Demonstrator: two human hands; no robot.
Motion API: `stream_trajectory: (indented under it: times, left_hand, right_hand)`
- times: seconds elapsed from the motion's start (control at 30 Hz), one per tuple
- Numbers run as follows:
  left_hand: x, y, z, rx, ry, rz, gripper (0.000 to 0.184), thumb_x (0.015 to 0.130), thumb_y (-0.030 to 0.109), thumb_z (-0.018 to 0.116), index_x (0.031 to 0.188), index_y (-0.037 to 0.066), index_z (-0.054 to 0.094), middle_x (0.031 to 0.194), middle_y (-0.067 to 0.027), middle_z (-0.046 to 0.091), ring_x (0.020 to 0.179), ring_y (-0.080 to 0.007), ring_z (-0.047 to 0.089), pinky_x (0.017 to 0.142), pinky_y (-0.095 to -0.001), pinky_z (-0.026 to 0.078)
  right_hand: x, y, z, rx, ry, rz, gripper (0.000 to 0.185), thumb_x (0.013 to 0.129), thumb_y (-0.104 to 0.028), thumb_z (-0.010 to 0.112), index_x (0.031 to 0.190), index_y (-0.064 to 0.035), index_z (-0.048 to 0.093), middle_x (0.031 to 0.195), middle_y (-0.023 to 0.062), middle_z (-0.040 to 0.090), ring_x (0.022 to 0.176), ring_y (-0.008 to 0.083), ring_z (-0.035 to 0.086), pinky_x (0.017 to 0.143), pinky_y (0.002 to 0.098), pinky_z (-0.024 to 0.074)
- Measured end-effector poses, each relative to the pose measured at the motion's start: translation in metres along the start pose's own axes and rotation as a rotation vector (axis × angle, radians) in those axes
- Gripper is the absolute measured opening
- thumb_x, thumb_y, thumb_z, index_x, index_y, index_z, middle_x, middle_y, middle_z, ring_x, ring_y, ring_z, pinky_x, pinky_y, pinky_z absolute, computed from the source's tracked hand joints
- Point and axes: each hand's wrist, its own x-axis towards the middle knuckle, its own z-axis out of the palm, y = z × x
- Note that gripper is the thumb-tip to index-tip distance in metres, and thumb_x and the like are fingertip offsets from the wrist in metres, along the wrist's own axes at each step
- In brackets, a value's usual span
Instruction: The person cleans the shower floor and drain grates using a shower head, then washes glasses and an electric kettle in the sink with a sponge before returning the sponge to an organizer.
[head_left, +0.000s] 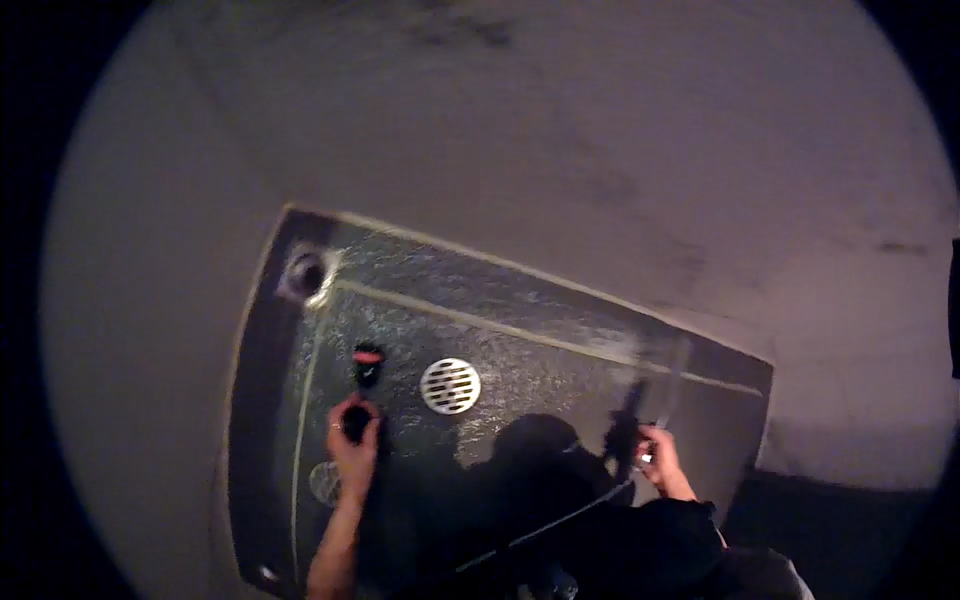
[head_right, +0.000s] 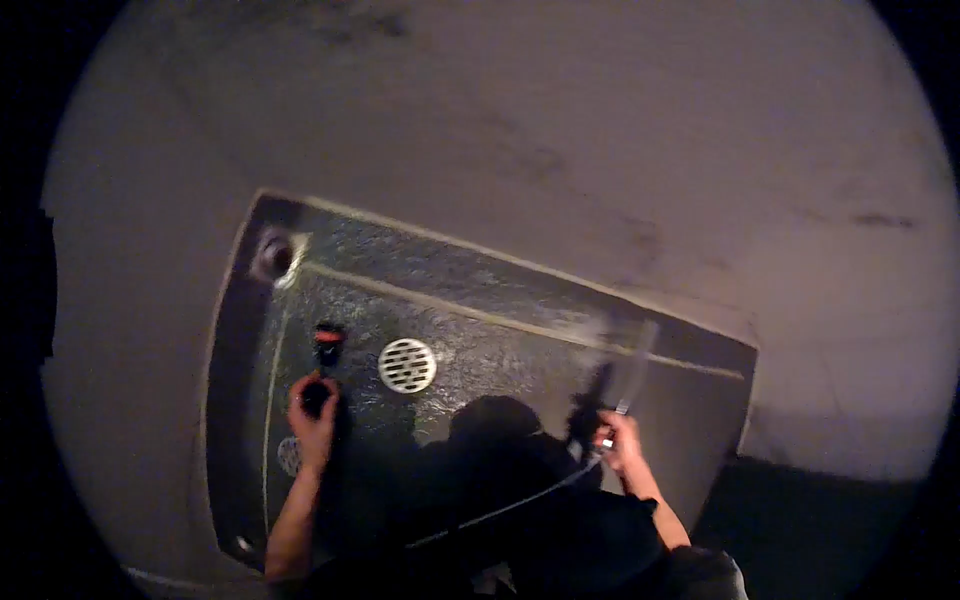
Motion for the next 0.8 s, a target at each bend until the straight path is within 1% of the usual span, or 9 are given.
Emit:
stream_trajectory:
  times: [0.1, 0.17, 0.33, 0.37, 0.53, 0.6, 0.7, 0.77, 0.8]
  left_hand:
    - [-0.005, -0.014, 0.006, 0.195, -0.016, 0.106, 0.053, 0.066, -0.002, 0.065, 0.114, 0.001, 0.044, 0.101, -0.0121, 0.052, 0.09, -0.0237, 0.052, 0.083, -0.0311, 0.041]
    - [-0.002, -0.012, 0.005, 0.275, 0.026, 0.135, 0.056, 0.064, 0.0, 0.067, 0.116, 0.002, 0.044, 0.104, -0.0139, 0.051, 0.093, -0.0262, 0.052, 0.084, -0.0325, 0.041]
    - [-0.013, 0.023, -0.054, 0.41, -0.023, 0.116, 0.06, 0.062, 0.012, 0.072, 0.114, 0.001, 0.044, 0.112, -0.0153, 0.048, 0.105, -0.0294, 0.048, 0.089, -0.0353, 0.038]
    - [-0.026, 0.031, -0.073, 0.444, 0.058, 0.074, 0.041, 0.066, 0.011, 0.069, 0.103, 0.003, 0.054, 0.111, -0.0144, 0.049, 0.102, -0.0294, 0.05, 0.084, -0.0341, 0.041]
    - [-0.128, 0.071, -0.152, 0.508, 0.428, -0.263, 0.008, 0.074, 0.008, 0.062, 0.079, 0.001, 0.061, 0.096, -0.0139, 0.056, 0.09, -0.0282, 0.055, 0.077, -0.0334, 0.043]
    - [-0.178, 0.072, -0.164, 0.214, 0.578, -0.767, 0.014, 0.079, 0.015, 0.06, 0.083, 0.001, 0.061, 0.088, -0.0126, 0.058, 0.078, -0.0251, 0.057, 0.072, -0.0314, 0.044]
    - [-0.264, 0.088, -0.124, -0.375, 0.979, -0.785, 0.024, 0.081, 0.024, 0.057, 0.085, 0.001, 0.061, 0.08, -0.0115, 0.06, 0.071, -0.0223, 0.057, 0.069, -0.0296, 0.044]
    - [-0.297, 0.184, -0.111, -0.082, 0.695, -1.038, 0.029, 0.079, 0.028, 0.058, 0.088, 0.001, 0.061, 0.078, -0.0103, 0.061, 0.073, -0.018, 0.058, 0.068, -0.029, 0.045]
    - [-0.333, 0.194, -0.083, -0.113, 0.747, -1.035, 0.029, 0.078, 0.027, 0.059, 0.089, 0.0, 0.06, 0.077, -0.0095, 0.062, 0.073, -0.0174, 0.058, 0.067, -0.0291, 0.045]
  right_hand:
    - [0.029, -0.007, 0.019, 0.136, -0.139, -0.014, 0.016, 0.072, -0.013, 0.059, 0.068, -0.0044, 0.047, 0.05, 0.0041, 0.046, 0.036, 0.0147, 0.043, 0.037, 0.0266, 0.0377]
    - [0.027, -0.013, 0.081, -0.272, -0.354, -0.083, 0.013, 0.071, -0.01, 0.058, 0.067, -0.0045, 0.047, 0.05, 0.005, 0.045, 0.039, 0.0178, 0.045, 0.035, 0.0289, 0.0367]
    - [-0.025, -0.05, 0.197, -0.49, -0.527, -0.237, 0.015, 0.068, -0.004, 0.059, 0.062, 0.0006, 0.045, 0.048, 0.0084, 0.046, 0.034, 0.019, 0.046, 0.034, 0.0288, 0.038]
    - [-0.036, -0.061, 0.213, -0.636, -0.499, -0.328, 0.016, 0.067, -0.005, 0.058, 0.061, 0.0005, 0.045, 0.048, 0.0082, 0.047, 0.034, 0.0181, 0.047, 0.033, 0.0274, 0.0379]
    - [-0.162, -0.097, 0.284, -1.061, -0.748, -0.427, 0.02, 0.065, -0.004, 0.063, 0.061, 0.0004, 0.044, 0.047, 0.0084, 0.049, 0.036, 0.0178, 0.05, 0.037, 0.0289, 0.0415]
    - [-0.21, -0.101, 0.299, -1.229, -0.792, -0.481, 0.023, 0.065, -0.006, 0.067, 0.059, 0.0004, 0.045, 0.048, 0.0097, 0.051, 0.038, 0.0175, 0.052, 0.04, 0.0293, 0.0429]
    - [-0.279, -0.114, 0.299, -1.54, -0.83, -0.573, 0.025, 0.063, -0.011, 0.07, 0.062, 0.0013, 0.048, 0.05, 0.0074, 0.053, 0.043, 0.0163, 0.055, 0.043, 0.0282, 0.0438]
    - [-0.322, -0.111, 0.289, -1.765, -1.105, -0.663, 0.028, 0.059, -0.015, 0.073, 0.069, 0.0003, 0.052, 0.053, 0.0056, 0.056, 0.049, 0.0151, 0.057, 0.047, 0.0284, 0.0454]
    - [-0.338, -0.11, 0.277, -1.788, -1.225, -0.672, 0.028, 0.058, -0.015, 0.074, 0.071, -0.0007, 0.053, 0.053, 0.006, 0.057, 0.049, 0.0167, 0.058, 0.049, 0.0285, 0.0457]
